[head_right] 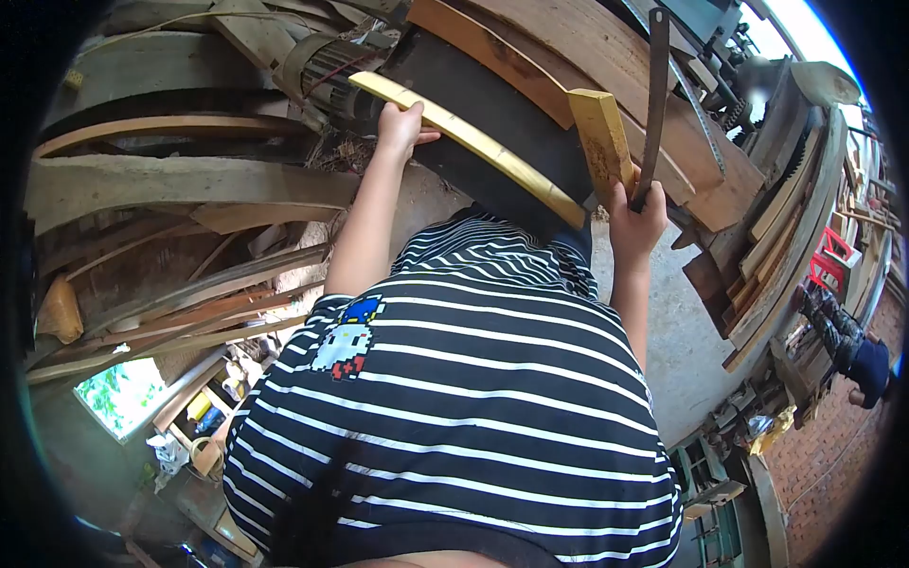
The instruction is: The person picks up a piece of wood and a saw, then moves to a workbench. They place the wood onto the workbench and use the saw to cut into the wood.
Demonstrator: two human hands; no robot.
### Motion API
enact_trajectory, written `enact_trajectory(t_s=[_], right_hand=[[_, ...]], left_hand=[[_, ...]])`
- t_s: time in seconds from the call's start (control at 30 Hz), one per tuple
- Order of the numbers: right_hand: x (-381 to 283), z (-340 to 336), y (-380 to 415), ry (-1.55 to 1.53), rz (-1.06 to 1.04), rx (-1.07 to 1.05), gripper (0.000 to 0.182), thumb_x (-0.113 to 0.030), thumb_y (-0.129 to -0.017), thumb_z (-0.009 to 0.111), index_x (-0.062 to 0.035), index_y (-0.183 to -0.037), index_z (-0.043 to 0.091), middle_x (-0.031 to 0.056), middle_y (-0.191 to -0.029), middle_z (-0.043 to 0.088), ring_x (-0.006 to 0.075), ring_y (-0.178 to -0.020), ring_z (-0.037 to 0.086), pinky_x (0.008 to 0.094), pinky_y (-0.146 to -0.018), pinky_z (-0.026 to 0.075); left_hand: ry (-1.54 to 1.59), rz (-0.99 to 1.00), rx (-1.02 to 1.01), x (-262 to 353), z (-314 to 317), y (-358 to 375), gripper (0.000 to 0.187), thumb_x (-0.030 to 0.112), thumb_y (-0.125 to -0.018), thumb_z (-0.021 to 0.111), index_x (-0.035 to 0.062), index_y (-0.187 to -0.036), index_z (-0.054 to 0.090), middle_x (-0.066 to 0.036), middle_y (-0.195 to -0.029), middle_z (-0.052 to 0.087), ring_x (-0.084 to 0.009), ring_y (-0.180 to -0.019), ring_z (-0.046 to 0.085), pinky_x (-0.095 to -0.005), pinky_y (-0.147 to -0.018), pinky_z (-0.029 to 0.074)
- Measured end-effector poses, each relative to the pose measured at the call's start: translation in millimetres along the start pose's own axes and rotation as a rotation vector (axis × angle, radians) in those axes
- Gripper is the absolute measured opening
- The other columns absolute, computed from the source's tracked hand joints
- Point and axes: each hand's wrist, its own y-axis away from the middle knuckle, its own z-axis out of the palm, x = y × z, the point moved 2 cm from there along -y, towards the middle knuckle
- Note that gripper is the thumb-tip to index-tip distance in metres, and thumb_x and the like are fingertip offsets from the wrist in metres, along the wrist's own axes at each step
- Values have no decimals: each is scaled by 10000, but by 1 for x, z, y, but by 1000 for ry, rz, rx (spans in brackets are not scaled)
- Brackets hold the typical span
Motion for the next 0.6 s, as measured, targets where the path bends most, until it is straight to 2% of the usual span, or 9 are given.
enact_trajectory(t_s=[0.13,0.17,0.3,0.43,0.6], right_hand=[[-8,13,-5,-6,-46,-24,222,-76,-753,730,-21,-947,637,70,-738,590,148,-632,553,276,-614,455],[-10,16,-7,50,-77,-49,209,-74,-749,725,-21,-926,627,81,-723,567,179,-622,543,291,-608,450],[-23,27,-15,87,-124,-107,177,-75,-748,711,-18,-860,586,103,-691,515,244,-606,515,331,-591,435],[-31,35,-18,63,-131,-130,171,-79,-754,704,-18,-837,568,103,-694,517,249,-610,515,337,-593,434],[-30,40,-17,90,-168,-135,186,-85,-735,706,-29,-801,541,102,-686,498,259,-602,505,343,-581,424]], left_hand=[[21,2,123,-17,-43,17,281,107,-920,500,-82,-1113,422,-210,-911,620,-284,-629,677,-322,-462,588],[66,14,176,-22,-53,20,267,91,-896,516,-114,-1052,446,-230,-879,618,-291,-594,674,-323,-429,584],[137,-1,264,-41,-97,21,269,97,-903,503,-105,-1064,428,-220,-882,620,-285,-596,672,-313,-421,573],[226,-45,353,-59,-140,26,254,98,-917,506,-85,-1068,416,-214,-896,611,-287,-613,669,-330,-464,587],[288,-38,493,-77,-198,36,254,105,-916,515,-78,-1057,409,-211,-881,604,-279,-589,653,-320,-455,578]])
